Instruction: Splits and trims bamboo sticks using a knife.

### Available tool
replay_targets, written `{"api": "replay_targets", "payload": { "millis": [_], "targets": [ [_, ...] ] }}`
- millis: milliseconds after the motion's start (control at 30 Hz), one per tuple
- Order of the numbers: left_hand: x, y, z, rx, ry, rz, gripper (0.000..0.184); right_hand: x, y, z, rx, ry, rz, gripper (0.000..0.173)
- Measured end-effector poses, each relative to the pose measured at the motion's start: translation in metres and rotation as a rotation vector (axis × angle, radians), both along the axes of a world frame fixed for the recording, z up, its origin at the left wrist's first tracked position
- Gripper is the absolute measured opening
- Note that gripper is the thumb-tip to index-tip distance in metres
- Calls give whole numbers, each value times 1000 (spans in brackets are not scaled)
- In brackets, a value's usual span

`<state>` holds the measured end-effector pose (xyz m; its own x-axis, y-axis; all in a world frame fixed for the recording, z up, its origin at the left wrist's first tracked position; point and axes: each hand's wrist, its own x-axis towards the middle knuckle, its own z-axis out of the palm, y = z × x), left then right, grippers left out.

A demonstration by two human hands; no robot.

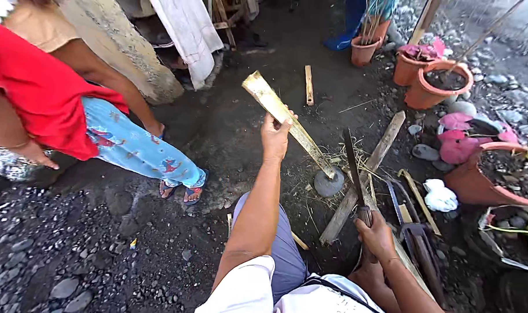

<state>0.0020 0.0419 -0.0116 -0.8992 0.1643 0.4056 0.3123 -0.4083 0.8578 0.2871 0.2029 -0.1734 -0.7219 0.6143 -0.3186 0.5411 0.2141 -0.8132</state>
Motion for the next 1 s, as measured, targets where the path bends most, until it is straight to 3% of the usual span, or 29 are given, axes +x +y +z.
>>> {"api": "replay_targets", "payload": {
  "millis": [267,433,767,1000],
  "targets": [
    [49,45,15,-109,221,-224,38,-25,-3,173,394,642,189,52],
    [65,52,17,-177,266,-266,36,-33,-12,257,471,678,252,41],
    [73,51,20,-201,292,-247,30,-30,-22,255,605,588,280,41],
    [72,54,20,-196,273,-279,29,-25,-19,256,589,592,271,40]
  ]
}}
